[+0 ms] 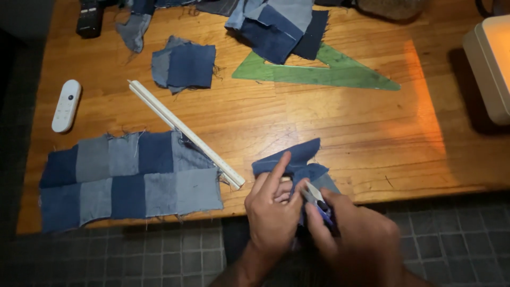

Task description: Cutting and measuring denim fabric scraps to prepare for sewing patchwork

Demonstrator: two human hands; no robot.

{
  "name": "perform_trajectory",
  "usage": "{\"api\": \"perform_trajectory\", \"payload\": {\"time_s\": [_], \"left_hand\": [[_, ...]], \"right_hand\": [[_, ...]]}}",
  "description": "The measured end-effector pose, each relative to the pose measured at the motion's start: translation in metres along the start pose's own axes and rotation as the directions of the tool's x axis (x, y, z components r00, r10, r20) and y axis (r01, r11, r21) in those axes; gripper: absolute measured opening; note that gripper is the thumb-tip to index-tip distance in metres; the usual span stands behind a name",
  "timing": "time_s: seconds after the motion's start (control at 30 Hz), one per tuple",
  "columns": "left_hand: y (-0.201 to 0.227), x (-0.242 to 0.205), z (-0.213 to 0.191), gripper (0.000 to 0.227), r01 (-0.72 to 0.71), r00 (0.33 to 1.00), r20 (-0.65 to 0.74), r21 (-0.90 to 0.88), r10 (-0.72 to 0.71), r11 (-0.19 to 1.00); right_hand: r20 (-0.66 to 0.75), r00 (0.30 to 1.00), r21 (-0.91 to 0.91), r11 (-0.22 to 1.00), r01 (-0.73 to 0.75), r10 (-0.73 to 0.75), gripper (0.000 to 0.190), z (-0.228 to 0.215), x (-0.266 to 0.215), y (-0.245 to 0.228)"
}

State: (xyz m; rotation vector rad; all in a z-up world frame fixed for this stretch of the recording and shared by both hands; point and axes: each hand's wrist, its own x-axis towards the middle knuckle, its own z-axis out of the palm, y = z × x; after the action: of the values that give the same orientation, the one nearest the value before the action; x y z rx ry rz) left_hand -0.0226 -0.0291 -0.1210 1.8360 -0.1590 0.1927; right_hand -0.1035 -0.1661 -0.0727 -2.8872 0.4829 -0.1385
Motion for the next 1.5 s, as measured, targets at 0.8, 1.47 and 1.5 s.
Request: {"api": "perform_trajectory", "payload": {"time_s": [0.8,1.47,1.5], "left_hand": [[0.003,0.002,-0.003,0.081,-0.130,0.991,0.003,0.167,0.132,0.977],[0.012,0.004,-0.005,0.079,-0.085,0.996,-0.013,0.128,0.087,0.988],[0.013,0.004,-0.005,0.078,-0.122,0.991,-0.031,0.155,0.128,0.980]], "right_hand": [[0.079,0.995,-0.030,0.998,-0.054,0.056,0.042,-0.001,0.020,-0.031],[-0.087,0.994,-0.163,0.986,0.046,-0.061,0.035,0.001,0.027,-0.032],[-0.072,0.996,-0.136,0.990,0.046,-0.056,0.033,-0.002,0.028,-0.033]]}}
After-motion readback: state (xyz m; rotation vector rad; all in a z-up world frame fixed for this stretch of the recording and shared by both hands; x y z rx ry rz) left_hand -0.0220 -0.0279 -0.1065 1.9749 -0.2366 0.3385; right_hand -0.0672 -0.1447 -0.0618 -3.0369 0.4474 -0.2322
